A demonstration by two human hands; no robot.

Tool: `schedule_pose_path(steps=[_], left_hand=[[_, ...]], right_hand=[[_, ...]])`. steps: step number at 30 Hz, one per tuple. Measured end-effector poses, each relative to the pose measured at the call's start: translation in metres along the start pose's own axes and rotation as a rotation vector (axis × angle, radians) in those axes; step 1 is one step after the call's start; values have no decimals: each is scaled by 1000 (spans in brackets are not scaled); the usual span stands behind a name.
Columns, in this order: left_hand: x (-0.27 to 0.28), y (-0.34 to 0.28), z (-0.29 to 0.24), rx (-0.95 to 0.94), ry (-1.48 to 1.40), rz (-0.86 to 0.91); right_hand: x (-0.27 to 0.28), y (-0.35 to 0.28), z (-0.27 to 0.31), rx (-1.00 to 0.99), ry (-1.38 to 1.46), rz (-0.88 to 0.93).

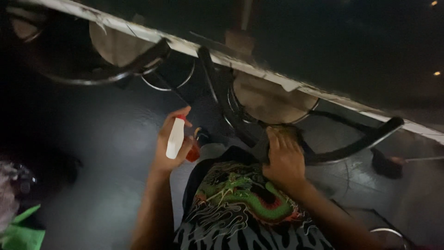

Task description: Wiping down a long bar counter with a spray bottle and a cloth.

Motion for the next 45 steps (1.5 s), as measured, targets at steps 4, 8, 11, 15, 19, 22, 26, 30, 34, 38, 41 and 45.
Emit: schedule_pose_path(steps=[4,8,11,15,19,22,26,30,34,38,41,45], left_hand=[[38,39,16,-7,-72,75],[68,57,41,149,-73,161],[76,80,55,10,-86,231],[83,105,59,-116,-125,318],[81,111,77,-96,-127,365],[73,126,77,-91,-128,399],[57,135,77,-139,-242,494],[41,141,61,-178,-276,605],[28,148,22,-178,-183,676],[8,133,-12,-319,-76,654],[-24,113,-30,-371,-22,683],[-74,78,-58,-367,-9,804]], right_hand=[[-3,59,69,-87,29,18],[-18,131,128,-162,-25,74],[-39,185,149,-154,-120,-48],[-37,227,172,-320,-155,-44],[-42,187,159,-237,-195,-214],[-42,131,140,-221,-75,-271],[-49,36,77,-193,-283,-57],[-37,-45,-8,5,-480,44],[-33,-96,-94,208,-605,-149],[-3,-83,-95,89,-443,-258],[-1,-74,-111,194,-405,-351],[-16,-79,-146,411,-309,-487]])
Point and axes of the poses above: each hand's wrist, its own y-axis towards the middle knuckle, its own x-axis out of the back of the hand, z = x × y, the point moved 1 cm from there along y, towards the middle knuckle, and after that the axes turned 12 degrees about -z, right-handed, at the moved point
